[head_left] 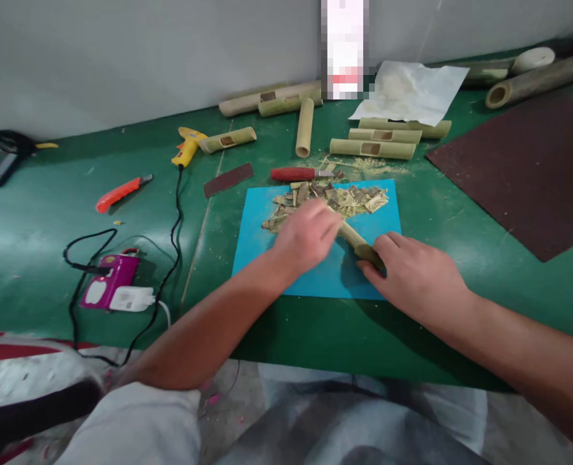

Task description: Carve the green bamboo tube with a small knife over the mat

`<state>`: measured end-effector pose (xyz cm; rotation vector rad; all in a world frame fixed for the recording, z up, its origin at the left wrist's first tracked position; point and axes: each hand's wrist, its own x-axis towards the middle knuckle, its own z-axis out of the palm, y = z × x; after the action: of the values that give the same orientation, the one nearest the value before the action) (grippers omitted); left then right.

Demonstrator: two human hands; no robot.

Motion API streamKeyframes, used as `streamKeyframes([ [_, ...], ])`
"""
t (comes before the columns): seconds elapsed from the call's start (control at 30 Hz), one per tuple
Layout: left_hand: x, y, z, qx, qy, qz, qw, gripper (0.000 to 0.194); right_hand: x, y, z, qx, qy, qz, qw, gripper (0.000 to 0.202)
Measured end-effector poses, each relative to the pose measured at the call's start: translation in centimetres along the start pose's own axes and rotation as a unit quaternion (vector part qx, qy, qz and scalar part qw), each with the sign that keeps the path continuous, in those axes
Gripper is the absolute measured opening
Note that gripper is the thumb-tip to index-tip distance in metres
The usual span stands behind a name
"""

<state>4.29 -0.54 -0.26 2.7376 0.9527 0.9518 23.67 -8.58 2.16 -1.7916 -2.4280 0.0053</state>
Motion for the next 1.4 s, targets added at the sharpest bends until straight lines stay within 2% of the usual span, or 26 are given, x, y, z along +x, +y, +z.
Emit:
streamKeyframes([
  [0.1,-0.1,0.6,0.0,-0.031,-0.044,0.019,0.998,0.029,0.0,0.0,0.0,0.0,-0.011,0.001,1.0,0.021],
  [0.23,-0.1,-0.6,-0.3,0.0,-0.004,-0.014,1.0,0.024,-0.1,0.0,0.0,0.001,-0.003,0.0,1.0,0.024],
  [0.33,-0.2,-1.7,-0.6,0.015,0.005,-0.044,0.999,0.019,-0.3,0.0,0.1,0.003,0.014,-0.013,1.0,0.028],
  [0.63,-0.1,-1.6,-0.8,-0.017,0.045,-0.062,0.997,0.015,-0.1,0.4,-0.2,-0.02,0.095,-0.031,0.995,0.024],
  [0.83,0.1,-1.8,-0.3,-0.023,0.033,-0.065,0.997,0.014,-0.3,-0.1,0.2,0.001,0.046,-0.029,0.999,0.029],
  [1.03,-0.1,-0.5,-0.3,-0.059,-0.022,0.015,0.998,0.021,-0.2,-0.6,0.3,0.013,0.003,-0.013,1.0,0.024],
  [1.17,0.1,-1.1,-0.4,-0.026,0.008,-0.006,1.0,0.022,-0.2,-0.6,0.1,0.012,-0.001,-0.011,1.0,0.024],
  [1.3,0.0,-1.1,-0.4,-0.049,-0.043,0.02,0.998,0.024,-0.2,-0.6,0.0,0.017,-0.009,-0.014,1.0,0.023],
  [1.4,-0.1,-0.8,-0.6,-0.03,-0.003,-0.014,0.999,0.024,-0.2,-0.6,0.1,0.02,-0.013,-0.003,1.0,0.023],
])
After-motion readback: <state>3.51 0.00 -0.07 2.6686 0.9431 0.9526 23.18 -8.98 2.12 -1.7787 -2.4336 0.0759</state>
